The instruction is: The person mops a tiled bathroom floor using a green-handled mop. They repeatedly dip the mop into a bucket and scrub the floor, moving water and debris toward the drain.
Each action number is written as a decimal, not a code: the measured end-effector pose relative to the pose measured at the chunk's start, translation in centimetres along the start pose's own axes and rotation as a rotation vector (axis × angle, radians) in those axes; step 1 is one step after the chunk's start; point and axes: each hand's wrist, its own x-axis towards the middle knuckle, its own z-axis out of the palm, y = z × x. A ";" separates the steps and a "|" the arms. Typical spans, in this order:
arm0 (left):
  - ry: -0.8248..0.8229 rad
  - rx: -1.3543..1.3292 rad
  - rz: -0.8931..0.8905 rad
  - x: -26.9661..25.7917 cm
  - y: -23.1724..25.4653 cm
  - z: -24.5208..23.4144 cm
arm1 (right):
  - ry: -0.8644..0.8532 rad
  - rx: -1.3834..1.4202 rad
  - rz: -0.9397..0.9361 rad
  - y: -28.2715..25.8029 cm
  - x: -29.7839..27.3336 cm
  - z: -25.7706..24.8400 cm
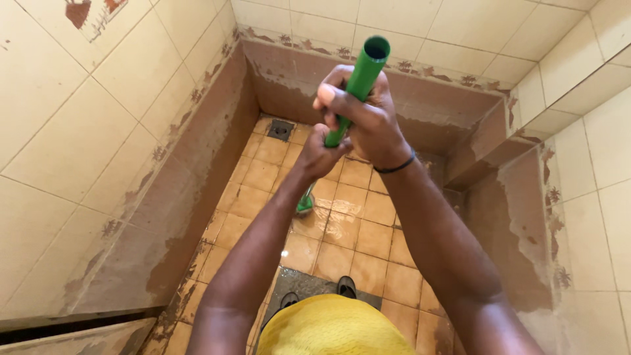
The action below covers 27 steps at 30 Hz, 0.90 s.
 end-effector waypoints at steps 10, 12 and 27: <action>0.390 0.311 -0.099 -3.7 -0.9 6.3 | 0.569 -0.335 -0.155 6.1 -2.9 -0.4; 0.331 0.147 -0.095 -3.2 -1.8 5.9 | 0.414 -0.323 -0.115 6.3 -3.7 -1.0; 0.392 0.304 -0.117 -3.4 -4.9 10.5 | 0.585 -0.339 -0.027 8.6 -6.0 -3.1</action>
